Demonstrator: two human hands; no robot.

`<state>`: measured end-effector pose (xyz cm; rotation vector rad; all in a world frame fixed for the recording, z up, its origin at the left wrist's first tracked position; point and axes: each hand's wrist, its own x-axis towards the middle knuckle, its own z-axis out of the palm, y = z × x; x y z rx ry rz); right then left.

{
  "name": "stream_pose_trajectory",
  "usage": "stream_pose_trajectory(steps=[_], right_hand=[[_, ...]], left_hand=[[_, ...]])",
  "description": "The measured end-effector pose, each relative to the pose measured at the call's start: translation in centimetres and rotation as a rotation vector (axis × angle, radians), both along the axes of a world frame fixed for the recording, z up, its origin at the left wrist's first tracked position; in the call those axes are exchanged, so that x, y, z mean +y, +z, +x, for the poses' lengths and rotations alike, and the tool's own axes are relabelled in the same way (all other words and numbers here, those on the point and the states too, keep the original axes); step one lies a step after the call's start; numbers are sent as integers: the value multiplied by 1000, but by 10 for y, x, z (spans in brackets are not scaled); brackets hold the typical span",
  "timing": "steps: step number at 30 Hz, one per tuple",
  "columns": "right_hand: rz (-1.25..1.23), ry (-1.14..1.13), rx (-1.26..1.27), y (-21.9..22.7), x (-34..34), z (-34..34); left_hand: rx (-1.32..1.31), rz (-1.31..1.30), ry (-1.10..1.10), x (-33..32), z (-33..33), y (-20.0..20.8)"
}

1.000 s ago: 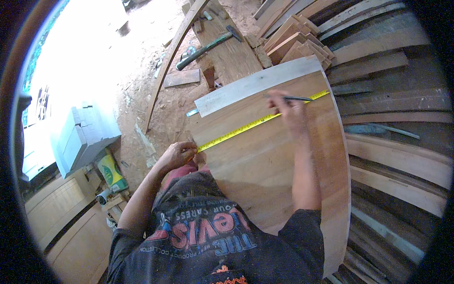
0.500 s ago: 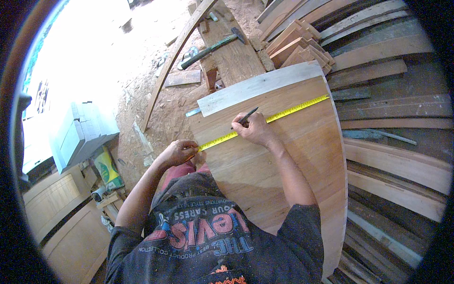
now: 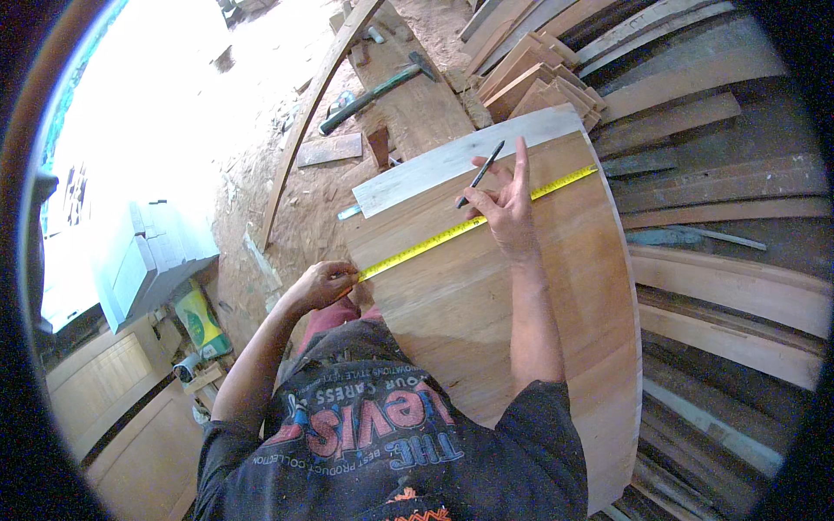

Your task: The person hammers a nail into a large wooden panel, then flips and brushes the panel to remove dust. They measure the panel with a tape measure and mark it with a pencil.

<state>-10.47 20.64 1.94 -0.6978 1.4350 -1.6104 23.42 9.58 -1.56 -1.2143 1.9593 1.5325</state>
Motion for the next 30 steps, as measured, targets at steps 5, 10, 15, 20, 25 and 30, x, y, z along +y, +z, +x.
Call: stream_pose_trajectory(steps=[5,10,15,20,25,30], right_hand=[[-61,56,-409,-6,4,-3],[133,94,-259,-25,5,8],[269,264,-13,-27,7,26],[421,419,206,-33,1,40],[313,454,485,-42,-2,45],[286,455,545,-43,-3,45]], left_hand=[[-30,27,-9,0,1,-1],[0,41,15,1,3,-3],[23,7,15,2,4,-4],[-10,25,20,2,2,1],[-27,34,12,1,0,4],[-39,32,-4,0,0,2]])
